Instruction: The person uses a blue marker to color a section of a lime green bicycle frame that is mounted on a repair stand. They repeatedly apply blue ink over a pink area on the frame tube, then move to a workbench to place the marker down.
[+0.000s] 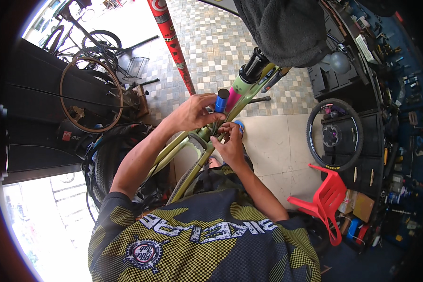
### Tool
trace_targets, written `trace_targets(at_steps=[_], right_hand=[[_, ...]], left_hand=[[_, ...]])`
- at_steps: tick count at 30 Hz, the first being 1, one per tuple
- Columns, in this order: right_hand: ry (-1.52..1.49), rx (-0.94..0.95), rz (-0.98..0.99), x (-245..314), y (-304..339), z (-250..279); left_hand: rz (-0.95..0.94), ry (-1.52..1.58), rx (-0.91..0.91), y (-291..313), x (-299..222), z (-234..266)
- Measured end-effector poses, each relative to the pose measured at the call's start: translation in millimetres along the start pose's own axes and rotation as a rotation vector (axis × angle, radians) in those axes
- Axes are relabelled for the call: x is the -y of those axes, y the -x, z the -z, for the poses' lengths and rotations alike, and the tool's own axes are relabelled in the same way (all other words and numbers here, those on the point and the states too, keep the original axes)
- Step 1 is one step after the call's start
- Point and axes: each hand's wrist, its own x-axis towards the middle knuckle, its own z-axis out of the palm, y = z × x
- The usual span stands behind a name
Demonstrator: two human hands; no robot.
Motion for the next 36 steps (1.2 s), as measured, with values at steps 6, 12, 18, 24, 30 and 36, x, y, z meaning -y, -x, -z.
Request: trace_targets(at_steps=[6, 12, 18, 24, 30, 36], right_hand=[[0.109, -0.153, 0.086, -11.5, -7.0, -16.0], [0.177, -0.158, 0.138, -9.9, -6.3, -20.2], [0.136, -0.076, 0.183, 52.4, -13.7, 17.7], [0.269, 0.048, 0.148, 92.4, -32.2, 31.9], [0.332, 0.112, 0.190, 103.2, -18.5, 40.4], [0.419, 0.106, 0.328, 110.4, -16.9, 32.1]], left_hand=[[0.026, -0.036, -0.009, -1.6, 0.7, -2.8], [0.048, -0.026, -0.027, -3.1, -1.3, -5.0], [0.019, -0.049, 0.000, -2.3, -0.2, -0.3], [0.143, 0.325, 0.045, 11.6, 37.1, 1.1], [0.002, -0.388, 0.290, 30.9, 59.5, -15.0], [-0.111, -0.623, 0.355, 23.7, 66.6, -23.2]])
